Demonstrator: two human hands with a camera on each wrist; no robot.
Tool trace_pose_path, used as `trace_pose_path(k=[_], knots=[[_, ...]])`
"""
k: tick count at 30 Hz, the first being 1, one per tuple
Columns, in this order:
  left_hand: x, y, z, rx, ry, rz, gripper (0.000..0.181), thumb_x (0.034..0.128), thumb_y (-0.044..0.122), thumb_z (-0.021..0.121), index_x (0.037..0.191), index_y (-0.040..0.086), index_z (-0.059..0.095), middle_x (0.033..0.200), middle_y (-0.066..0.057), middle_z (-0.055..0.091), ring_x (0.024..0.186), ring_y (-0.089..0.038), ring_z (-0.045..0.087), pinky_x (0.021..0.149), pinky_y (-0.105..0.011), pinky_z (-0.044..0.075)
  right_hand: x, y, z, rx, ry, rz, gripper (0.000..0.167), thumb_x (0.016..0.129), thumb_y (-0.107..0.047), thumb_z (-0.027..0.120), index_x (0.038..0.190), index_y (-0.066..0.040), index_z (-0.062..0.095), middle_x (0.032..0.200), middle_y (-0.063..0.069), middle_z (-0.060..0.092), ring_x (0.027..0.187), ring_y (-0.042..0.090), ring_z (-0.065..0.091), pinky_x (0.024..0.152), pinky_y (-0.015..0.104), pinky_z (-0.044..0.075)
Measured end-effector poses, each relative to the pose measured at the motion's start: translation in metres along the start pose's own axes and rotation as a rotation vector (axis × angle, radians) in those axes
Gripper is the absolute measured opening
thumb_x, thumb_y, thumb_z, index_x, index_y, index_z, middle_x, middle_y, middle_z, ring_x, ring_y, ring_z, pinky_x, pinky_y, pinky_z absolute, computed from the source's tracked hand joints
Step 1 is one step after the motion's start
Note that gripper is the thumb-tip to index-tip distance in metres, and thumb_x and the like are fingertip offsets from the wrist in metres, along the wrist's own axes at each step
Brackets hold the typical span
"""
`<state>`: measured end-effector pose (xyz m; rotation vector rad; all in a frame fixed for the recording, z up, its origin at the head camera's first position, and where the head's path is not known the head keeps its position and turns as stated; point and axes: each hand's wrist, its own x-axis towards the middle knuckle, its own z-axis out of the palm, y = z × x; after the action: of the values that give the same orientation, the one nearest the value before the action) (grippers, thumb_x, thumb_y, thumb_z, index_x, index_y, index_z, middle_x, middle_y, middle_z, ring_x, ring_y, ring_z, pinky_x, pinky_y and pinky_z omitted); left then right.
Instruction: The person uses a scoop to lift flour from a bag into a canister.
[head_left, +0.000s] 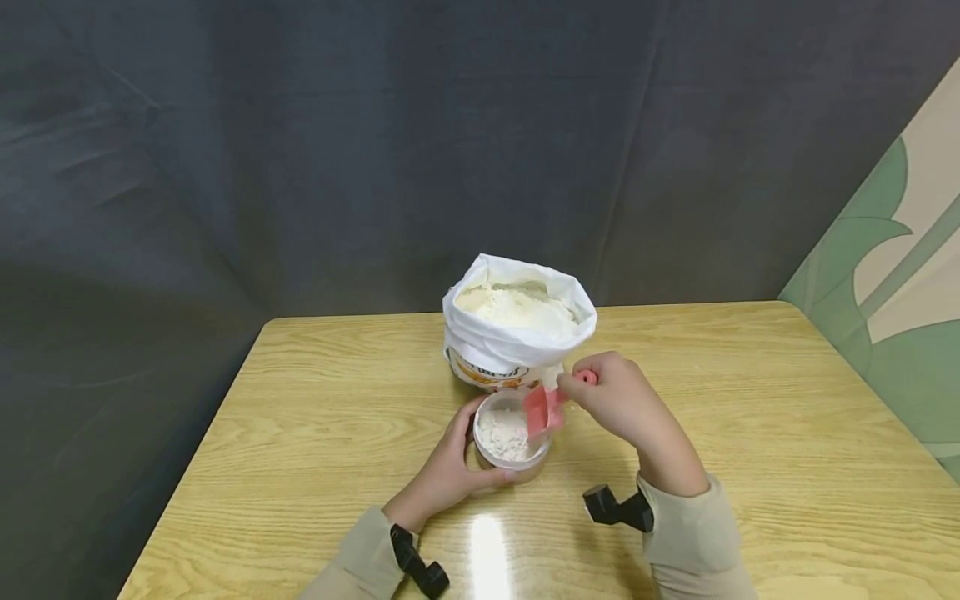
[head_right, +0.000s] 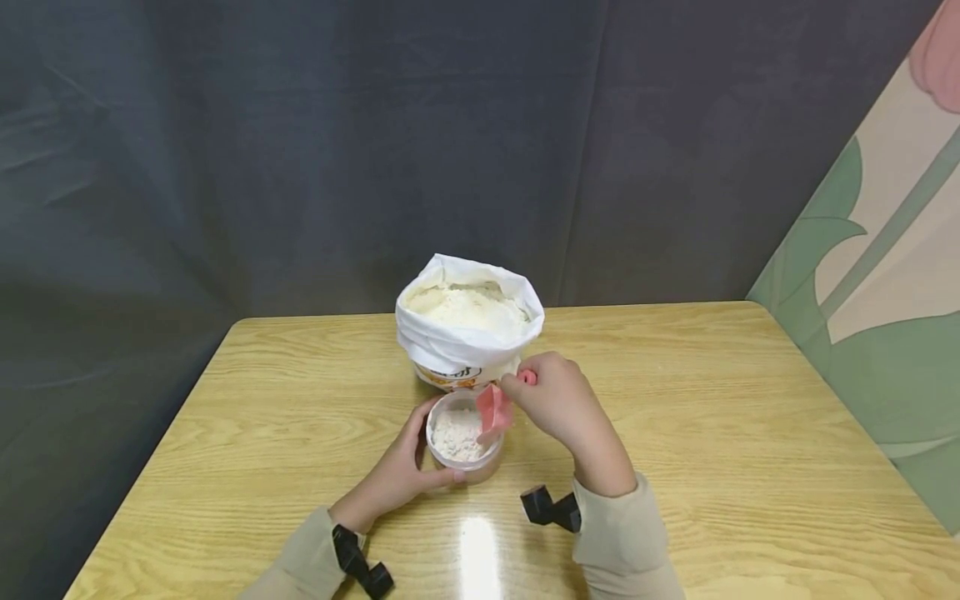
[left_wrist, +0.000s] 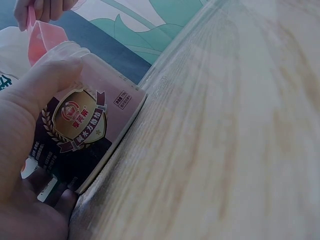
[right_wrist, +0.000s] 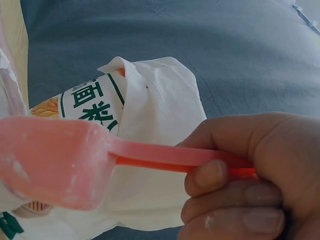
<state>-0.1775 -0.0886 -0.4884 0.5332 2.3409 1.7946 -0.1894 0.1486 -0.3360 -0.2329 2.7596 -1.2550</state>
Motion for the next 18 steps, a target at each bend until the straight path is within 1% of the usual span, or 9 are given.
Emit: trace_pose_path(k=[7,13,18], knots=[[-0.0002,0.0004,-0.0002,0.002,0.000,-0.021,0.104,0.0731,0.021,0.093,0.156,0.025,0.030,0.158,0.004,0.034,0.143,-0.016,0.035,0.119,-0.042,0.029,-0.0005,-0.0010,-0.0006,0.011,0.007,-0.009,0.036,0.090,-0.016,0.059,0.057,-0.013,0.042,0.053,-0.004,0.032,0.052,0.015,0.031,0.049,0.028,0.027],[-0.0002,0.0018,-0.0005,-0.012,-0.002,-0.013,0.103,0.0749,0.021,0.092,0.157,0.021,0.029,0.159,-0.002,0.034,0.144,-0.022,0.035,0.119,-0.045,0.028,0.0001,-0.0010,-0.0011,0.010,0.005,-0.008,0.037,0.090,-0.016,0.059,0.058,-0.013,0.043,0.053,-0.004,0.032,0.051,0.015,0.031,0.048,0.028,0.027],[0.0004,0.0024,0.0000,-0.027,-0.004,-0.017,0.104,0.0750,0.019,0.092,0.157,0.020,0.029,0.159,-0.001,0.035,0.144,-0.021,0.035,0.119,-0.041,0.028,-0.0004,-0.0005,-0.0017,0.011,0.005,-0.003,0.037,0.092,-0.018,0.059,0.058,-0.013,0.044,0.053,-0.004,0.032,0.051,0.015,0.032,0.049,0.029,0.028]])
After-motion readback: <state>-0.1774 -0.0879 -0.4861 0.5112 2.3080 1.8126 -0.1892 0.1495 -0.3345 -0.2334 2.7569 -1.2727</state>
